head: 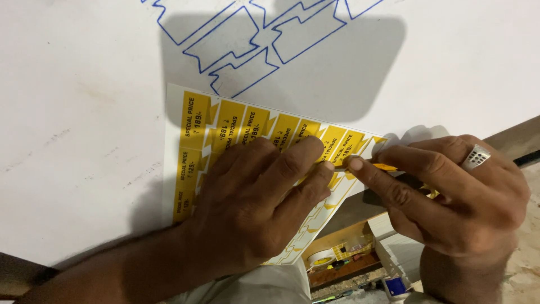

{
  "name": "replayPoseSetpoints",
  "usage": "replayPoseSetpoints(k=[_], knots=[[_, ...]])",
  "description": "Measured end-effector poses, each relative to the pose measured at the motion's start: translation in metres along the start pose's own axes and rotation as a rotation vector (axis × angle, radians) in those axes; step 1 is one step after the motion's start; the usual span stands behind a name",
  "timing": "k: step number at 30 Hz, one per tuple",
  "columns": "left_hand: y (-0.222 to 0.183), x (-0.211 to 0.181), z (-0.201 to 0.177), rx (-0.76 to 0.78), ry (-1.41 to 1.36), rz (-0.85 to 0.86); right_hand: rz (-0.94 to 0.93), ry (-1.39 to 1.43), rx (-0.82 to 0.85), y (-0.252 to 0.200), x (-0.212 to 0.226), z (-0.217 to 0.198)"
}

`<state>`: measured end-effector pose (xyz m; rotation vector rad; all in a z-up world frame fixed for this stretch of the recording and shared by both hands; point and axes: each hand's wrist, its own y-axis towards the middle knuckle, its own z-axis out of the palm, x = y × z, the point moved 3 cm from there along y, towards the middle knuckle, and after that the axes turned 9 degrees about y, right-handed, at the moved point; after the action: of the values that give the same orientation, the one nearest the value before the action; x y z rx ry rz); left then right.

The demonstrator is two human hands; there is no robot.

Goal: Using a utility knife to carefully cut and separate individual price labels from a larger printed sheet.

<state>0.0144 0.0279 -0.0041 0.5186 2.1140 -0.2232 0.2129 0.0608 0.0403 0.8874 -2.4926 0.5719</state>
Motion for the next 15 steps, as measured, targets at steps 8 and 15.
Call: replayPoseSetpoints(k=[8,15], knots=[[0.0014,-0.0005,-0.0001,-0.001,0.017,-0.004,0.000,0.008,0.002,0.0004,0.0001,-0.0016],[0.0003,0.0006,0.0022,0.024,0.006,0.001,-0.020,0.012,0.003,0.0032,-0.0005,-0.0003]])
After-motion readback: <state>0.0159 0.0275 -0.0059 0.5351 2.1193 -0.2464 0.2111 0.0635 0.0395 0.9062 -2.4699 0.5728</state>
